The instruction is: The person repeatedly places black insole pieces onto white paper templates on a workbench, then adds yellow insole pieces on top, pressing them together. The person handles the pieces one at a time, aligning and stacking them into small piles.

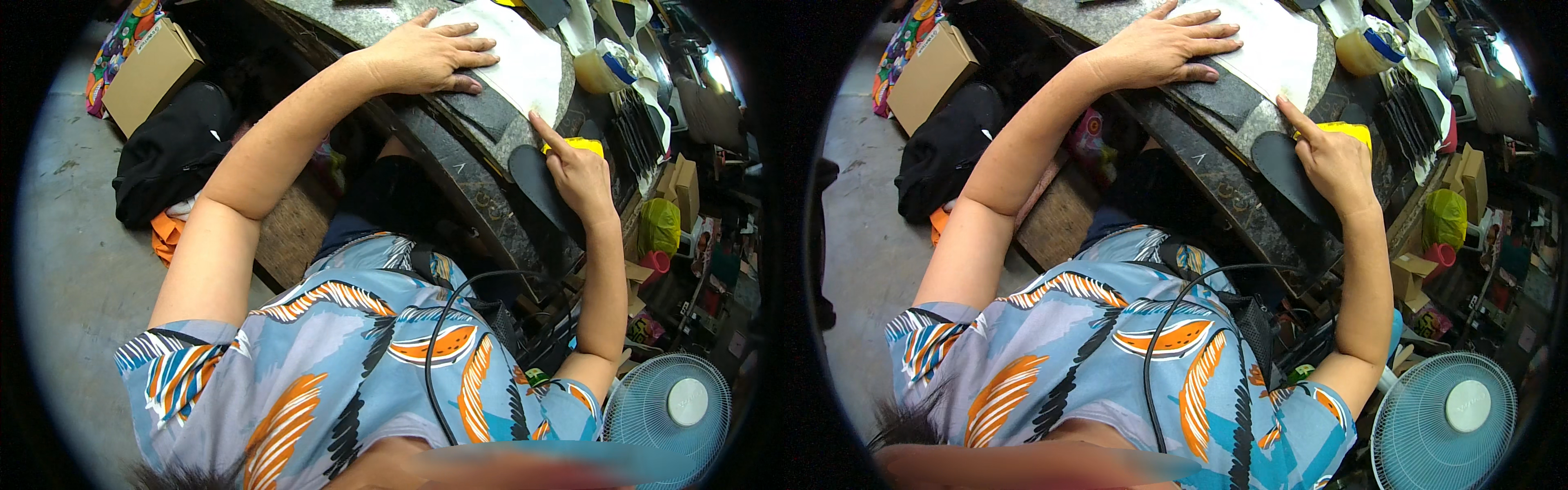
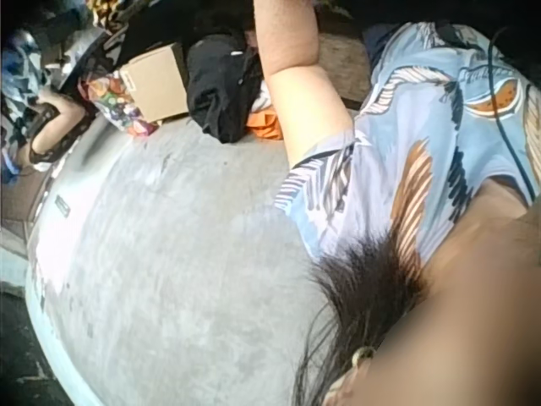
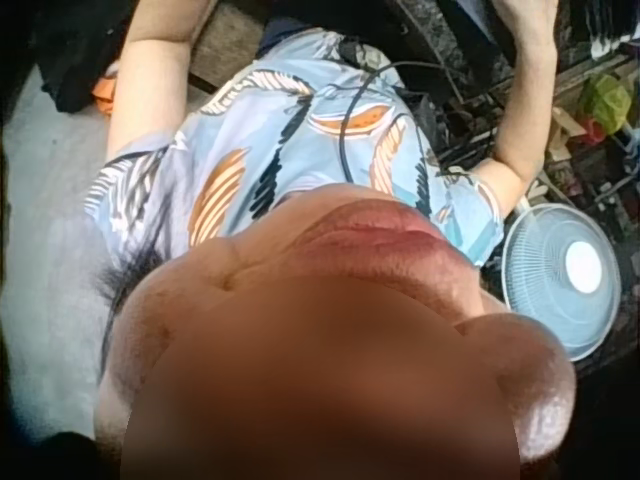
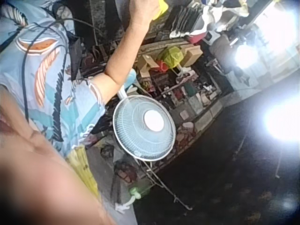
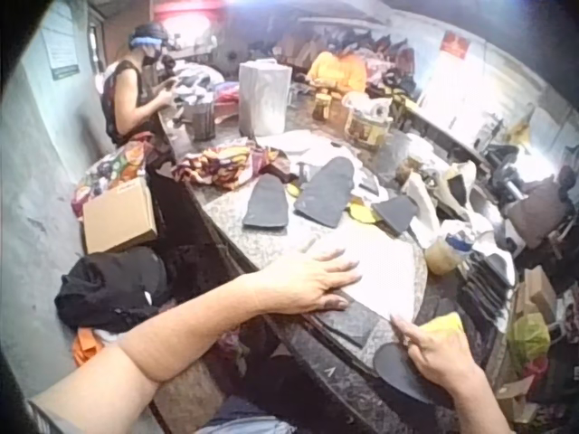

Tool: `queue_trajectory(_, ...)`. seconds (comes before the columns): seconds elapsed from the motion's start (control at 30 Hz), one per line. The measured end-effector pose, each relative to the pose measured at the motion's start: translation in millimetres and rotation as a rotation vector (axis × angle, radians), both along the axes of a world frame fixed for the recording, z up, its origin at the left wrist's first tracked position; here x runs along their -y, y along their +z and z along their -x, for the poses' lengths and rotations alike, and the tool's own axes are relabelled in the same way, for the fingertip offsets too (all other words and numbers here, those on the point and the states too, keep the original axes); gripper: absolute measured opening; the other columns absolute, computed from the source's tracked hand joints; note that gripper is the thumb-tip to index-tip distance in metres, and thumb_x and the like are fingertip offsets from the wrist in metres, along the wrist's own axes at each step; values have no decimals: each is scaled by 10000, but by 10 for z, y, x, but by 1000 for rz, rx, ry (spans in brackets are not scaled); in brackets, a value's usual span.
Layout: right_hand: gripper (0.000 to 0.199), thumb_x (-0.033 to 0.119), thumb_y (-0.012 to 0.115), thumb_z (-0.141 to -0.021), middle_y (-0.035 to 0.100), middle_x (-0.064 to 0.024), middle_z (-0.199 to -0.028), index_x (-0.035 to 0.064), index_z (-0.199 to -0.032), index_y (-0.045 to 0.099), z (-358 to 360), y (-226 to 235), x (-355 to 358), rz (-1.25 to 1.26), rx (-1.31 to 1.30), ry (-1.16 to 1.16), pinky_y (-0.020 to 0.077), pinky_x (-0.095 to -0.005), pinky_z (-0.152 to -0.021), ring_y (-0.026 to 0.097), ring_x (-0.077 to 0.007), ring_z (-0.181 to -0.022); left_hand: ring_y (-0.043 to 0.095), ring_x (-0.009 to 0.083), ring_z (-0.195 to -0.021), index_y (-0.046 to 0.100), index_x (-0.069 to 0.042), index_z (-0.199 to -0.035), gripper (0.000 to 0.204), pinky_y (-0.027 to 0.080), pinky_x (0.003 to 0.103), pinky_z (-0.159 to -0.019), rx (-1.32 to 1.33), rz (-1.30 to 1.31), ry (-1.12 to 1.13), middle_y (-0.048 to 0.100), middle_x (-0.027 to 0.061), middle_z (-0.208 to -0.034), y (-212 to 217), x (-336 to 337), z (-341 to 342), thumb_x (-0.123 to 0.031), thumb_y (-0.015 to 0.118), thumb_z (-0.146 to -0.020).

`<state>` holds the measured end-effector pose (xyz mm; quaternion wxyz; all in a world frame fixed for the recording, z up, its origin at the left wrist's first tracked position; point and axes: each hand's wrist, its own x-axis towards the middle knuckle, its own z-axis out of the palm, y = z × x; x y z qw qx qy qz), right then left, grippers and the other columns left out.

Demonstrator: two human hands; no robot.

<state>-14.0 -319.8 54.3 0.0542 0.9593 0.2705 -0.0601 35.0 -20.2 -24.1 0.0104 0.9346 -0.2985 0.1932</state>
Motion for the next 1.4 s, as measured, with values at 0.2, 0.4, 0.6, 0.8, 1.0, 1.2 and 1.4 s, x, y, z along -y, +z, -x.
queue_trajectory(0.2,523,193,540,-906,682,-142,-786,381,-1394,529,-59,42,86,-220,-63,-20,551,-388,-705,687,-293,-722,283,176,-1471,439,-310,-1470,651,179,539,-1198,-1,-12,9,374,-41,-1561,-9,11,18,-682,350,-943)
queue_trajectory(0.4,549,182,513,-906,688,-202,-831,377,-1418,498,-174,115,-29,-258,-141,-144,540,-437,-765,679,-345,-747,284,173,-1471,438,-308,-1471,655,187,540,-1195,-2,5,7,375,-45,-1561,15,1,22,-684,370,-940)
queue_trajectory(0.6,636,171,510,-895,663,-252,-795,428,-1468,406,-130,112,-210,-17,-119,-47,532,-471,-776,675,-382,-755,288,165,-1469,434,-315,-1472,652,196,547,-1191,-1,-5,28,378,-51,-1559,41,6,52,-685,370,-940)
queue_trajectory(0.8,585,178,528,-899,683,-212,-860,424,-1427,475,-120,91,31,-43,-146,-112,532,-459,-788,681,-359,-812,298,161,-1465,426,-324,-1476,658,206,560,-1184,8,-33,46,374,-62,-1562,19,14,65,-693,363,-936)
queue_trajectory(1.0,436,271,532,-978,716,-125,-1014,149,-1396,553,-224,233,362,-483,-113,-133,512,-354,-853,675,-244,-836,346,237,-1439,467,-265,-1449,625,229,550,-1178,90,155,53,425,39,-1523,-29,53,-7,-640,424,-951)
queue_trajectory(1.2,371,204,523,-989,654,-90,-1085,-9,-1289,571,-452,567,258,-1462,-361,-734,509,-254,-824,640,-139,-847,494,257,-1296,622,-172,-1277,520,277,524,-1161,34,440,-88,597,72,-1305,35,-231,-33,-530,625,-901)
queue_trajectory(1.4,267,177,568,-1001,672,-9,-1052,38,-1229,581,-751,202,-284,-1618,-581,-392,517,-283,-790,645,-100,-897,515,212,-1281,637,-200,-1266,525,310,493,-1145,36,273,62,621,22,-1281,-10,-139,187,-560,631,-882)
